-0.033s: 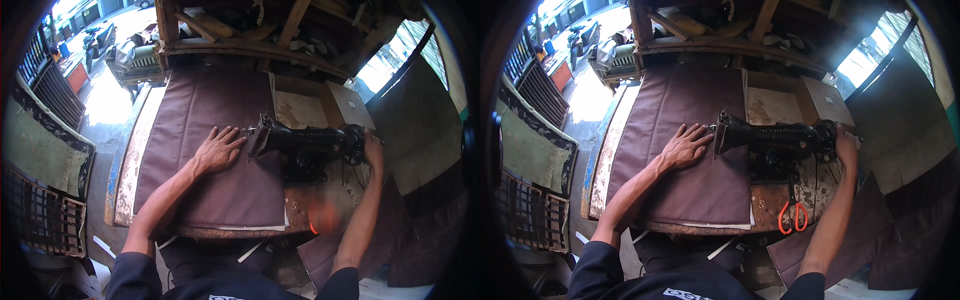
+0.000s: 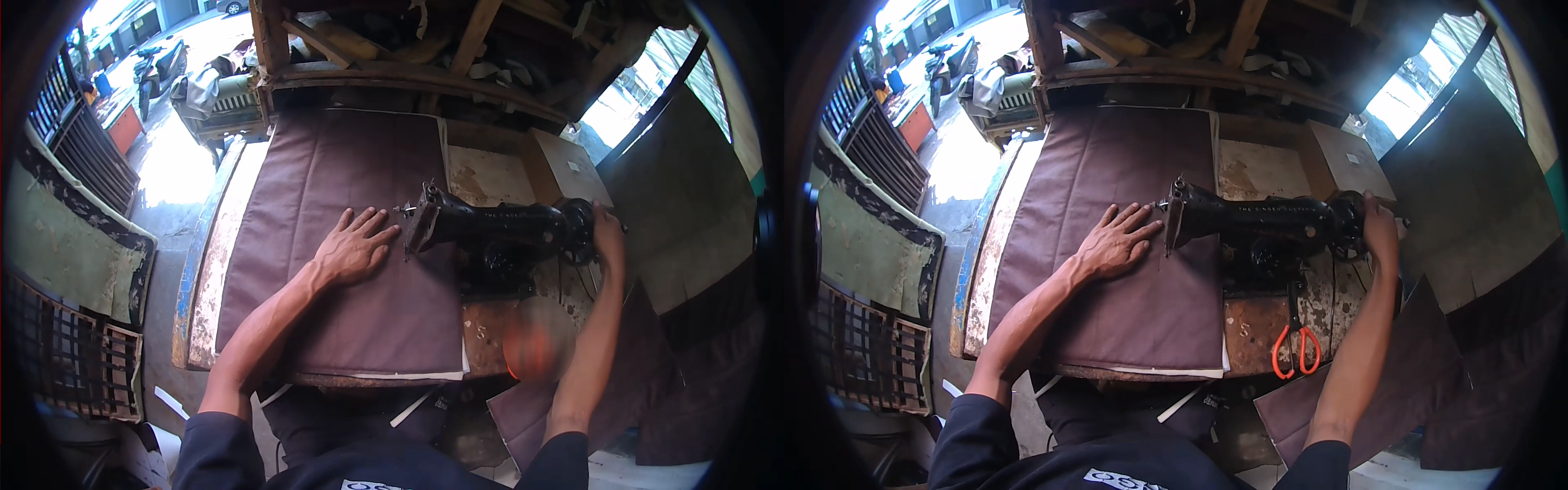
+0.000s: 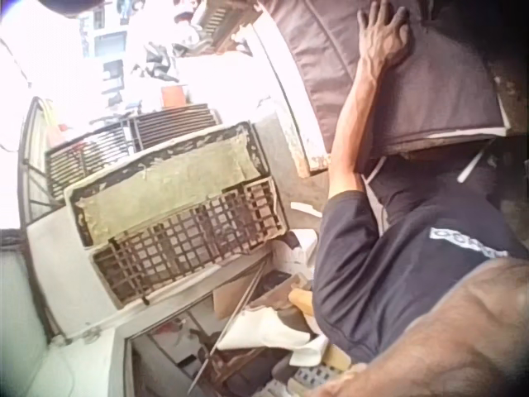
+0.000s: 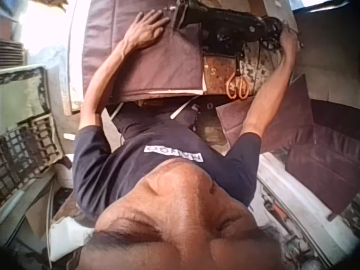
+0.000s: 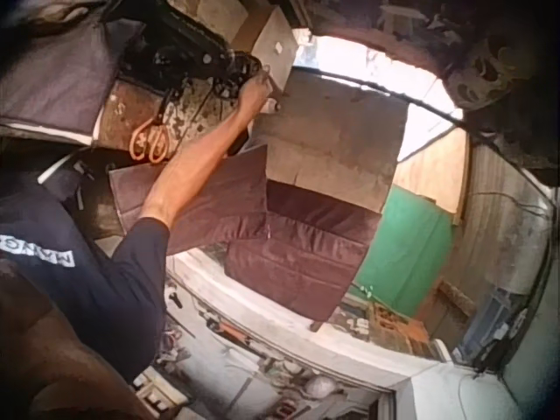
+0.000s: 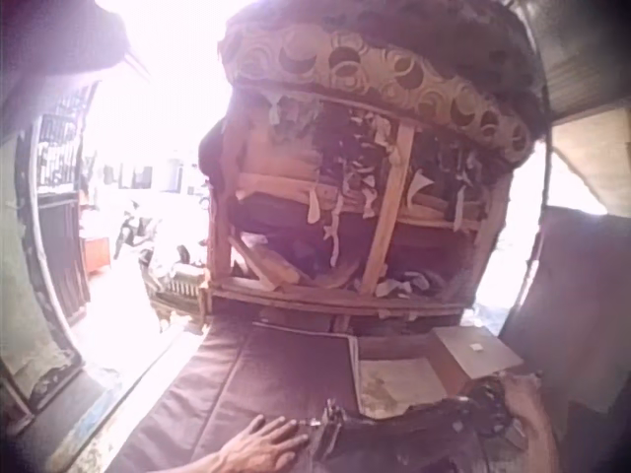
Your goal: The person prepares a section of brown upholstery fabric at a sewing machine, smoothing the material and using shears to trim a corner before threading the machine needle.
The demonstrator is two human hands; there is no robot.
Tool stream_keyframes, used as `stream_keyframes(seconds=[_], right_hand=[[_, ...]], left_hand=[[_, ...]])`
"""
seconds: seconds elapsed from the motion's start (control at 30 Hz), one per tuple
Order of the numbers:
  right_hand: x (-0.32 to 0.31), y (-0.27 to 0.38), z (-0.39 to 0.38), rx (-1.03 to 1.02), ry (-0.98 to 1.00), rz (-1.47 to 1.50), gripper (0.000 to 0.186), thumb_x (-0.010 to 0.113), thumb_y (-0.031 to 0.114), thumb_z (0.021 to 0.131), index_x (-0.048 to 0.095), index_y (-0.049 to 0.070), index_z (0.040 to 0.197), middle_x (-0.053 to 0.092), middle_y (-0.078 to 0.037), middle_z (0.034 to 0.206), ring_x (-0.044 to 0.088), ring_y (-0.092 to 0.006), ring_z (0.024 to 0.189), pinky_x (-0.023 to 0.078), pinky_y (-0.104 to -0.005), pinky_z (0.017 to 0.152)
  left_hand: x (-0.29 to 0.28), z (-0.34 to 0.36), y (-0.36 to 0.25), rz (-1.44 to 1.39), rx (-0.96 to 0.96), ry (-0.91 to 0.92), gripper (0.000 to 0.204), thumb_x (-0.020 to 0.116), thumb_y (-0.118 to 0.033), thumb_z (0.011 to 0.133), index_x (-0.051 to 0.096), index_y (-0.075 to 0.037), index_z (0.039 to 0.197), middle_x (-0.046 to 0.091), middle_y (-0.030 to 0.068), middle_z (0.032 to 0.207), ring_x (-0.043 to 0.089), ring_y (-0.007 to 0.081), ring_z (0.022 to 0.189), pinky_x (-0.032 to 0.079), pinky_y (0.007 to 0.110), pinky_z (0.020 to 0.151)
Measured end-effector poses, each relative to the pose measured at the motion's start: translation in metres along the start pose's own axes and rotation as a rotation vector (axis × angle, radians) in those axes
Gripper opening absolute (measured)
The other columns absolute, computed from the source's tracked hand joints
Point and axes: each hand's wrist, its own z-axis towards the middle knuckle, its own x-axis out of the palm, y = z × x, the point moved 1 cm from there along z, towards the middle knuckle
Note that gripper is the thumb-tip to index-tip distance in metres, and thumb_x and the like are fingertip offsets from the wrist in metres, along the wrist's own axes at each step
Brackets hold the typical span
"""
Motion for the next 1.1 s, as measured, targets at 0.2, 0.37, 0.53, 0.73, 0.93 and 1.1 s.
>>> stream_keyframes(seconds=[0.2, 0.37, 0.53, 0.73, 0.93, 1.1], right_hand=[[0.005, -0.002, 0.022, -0.019, -0.011, -0.134, 0.070, 0.049, 0.058, 0.105, 0.070, -0.007, 0.121, 0.072, -0.031, 0.117, 0.067, -0.0447, 0.119, 0.049, -0.0463, 0.101], [0.018, 0.006, -0.047, -0.381, -0.626, -0.055, 0.037, 0.058, 0.030, 0.105, 0.070, 0.000, 0.124, 0.073, -0.024, 0.116, 0.069, -0.0430, 0.110, 0.051, -0.0497, 0.095], [0.042, 0.000, -0.202, -0.334, 0.027, -0.129, 0.027, 0.060, 0.013, 0.102, 0.068, -0.002, 0.124, 0.070, -0.024, 0.111, 0.067, -0.0441, 0.106, 0.051, -0.0506, 0.091], [0.079, -0.051, -0.254, -0.330, 0.146, -0.434, 0.058, 0.069, -0.002, 0.088, 0.055, -0.002, 0.144, 0.060, -0.027, 0.127, 0.056, -0.0446, 0.123, 0.045, -0.0503, 0.106], [0.067, -0.042, -0.265, -0.147, 0.159, -0.363, 0.057, 0.068, 0.002, 0.086, 0.055, -0.003, 0.141, 0.063, -0.029, 0.118, 0.061, -0.0465, 0.117, 0.048, -0.0521, 0.101], [0.047, -0.032, -0.278, -0.006, 0.156, -0.205, 0.060, 0.072, 0.011, 0.074, 0.062, 0.004, 0.132, 0.071, -0.022, 0.115, 0.071, -0.0402, 0.103, 0.053, -0.0500, 0.094]], left_hand=[[-0.026, -0.091, -0.014, 0.006, 0.030, 0.079, 0.054, 0.047, -0.031, 0.105, 0.046, -0.022, 0.159, 0.036, 0.0144, 0.168, 0.028, 0.0339, 0.158, 0.016, 0.057, 0.129], [-0.075, -0.202, -0.014, -0.060, 0.031, 0.242, 0.054, 0.055, -0.031, 0.101, 0.053, -0.025, 0.155, 0.040, 0.0134, 0.167, 0.031, 0.0324, 0.157, 0.016, 0.057, 0.129], [-0.107, -0.276, 0.000, -0.324, -0.109, 0.207, 0.035, 0.065, -0.023, 0.092, 0.078, -0.017, 0.124, 0.068, 0.0071, 0.143, 0.056, 0.0257, 0.140, 0.031, 0.051, 0.121], [-0.092, -0.212, 0.005, -0.208, -0.470, -0.236, 0.034, 0.066, -0.028, 0.099, 0.070, -0.006, 0.125, 0.070, 0.0172, 0.115, 0.065, 0.0355, 0.111, 0.054, 0.046, 0.095], [-0.039, -0.152, 0.043, 0.067, -0.830, -0.341, 0.033, 0.066, -0.028, 0.099, 0.066, 0.002, 0.114, 0.064, 0.0214, 0.107, 0.065, 0.0413, 0.105, 0.055, 0.052, 0.090], [-0.016, -0.143, 0.066, 0.129, -0.805, -0.413, 0.021, 0.064, -0.022, 0.099, 0.065, -0.002, 0.096, 0.067, 0.0158, 0.105, 0.069, 0.0361, 0.100, 0.054, 0.050, 0.087]])
